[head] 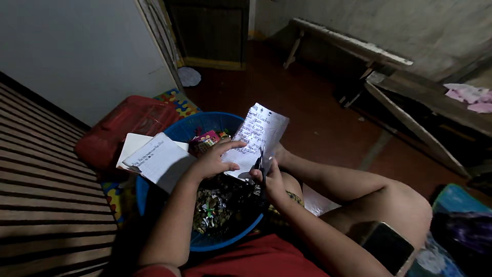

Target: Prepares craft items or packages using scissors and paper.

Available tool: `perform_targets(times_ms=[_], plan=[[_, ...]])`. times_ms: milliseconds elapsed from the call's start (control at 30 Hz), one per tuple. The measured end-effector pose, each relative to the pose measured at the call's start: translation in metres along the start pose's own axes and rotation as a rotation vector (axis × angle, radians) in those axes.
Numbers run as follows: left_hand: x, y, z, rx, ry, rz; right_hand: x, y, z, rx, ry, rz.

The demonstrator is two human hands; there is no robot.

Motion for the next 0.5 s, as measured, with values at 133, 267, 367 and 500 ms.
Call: perform_targets(times_ms=[133, 267, 367, 500], plan=[[0.011, 0.004, 0.014, -0.055, 0.023, -0.061, 0.003, 0.002, -0.005, 0.078, 0.152, 0.025], [0.016, 0.005, 0.019, -0.148, 0.013, -0.119, 0.002, 0.003, -0.007, 0.141, 0.246, 0.065], [0.017, 0.004, 0.018, -0.157, -0.006, -0.080, 0.003, 0.003, -0.006, 0.148, 0.269, 0.100], [0.017, 0.002, 0.020, -0.182, -0.014, -0.046, 0.004, 0.004, -0.005, 0.130, 0.343, 0.045]])
Point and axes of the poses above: each hand's wrist, its own y-axis away from the middle knuckle, its own z-axis out of the back of the hand, x = y × z, the point moved 5 cm from there along -y, towards the middle knuckle, and after that the axes turned 2 degrees about -z, right-handed, at the moved point
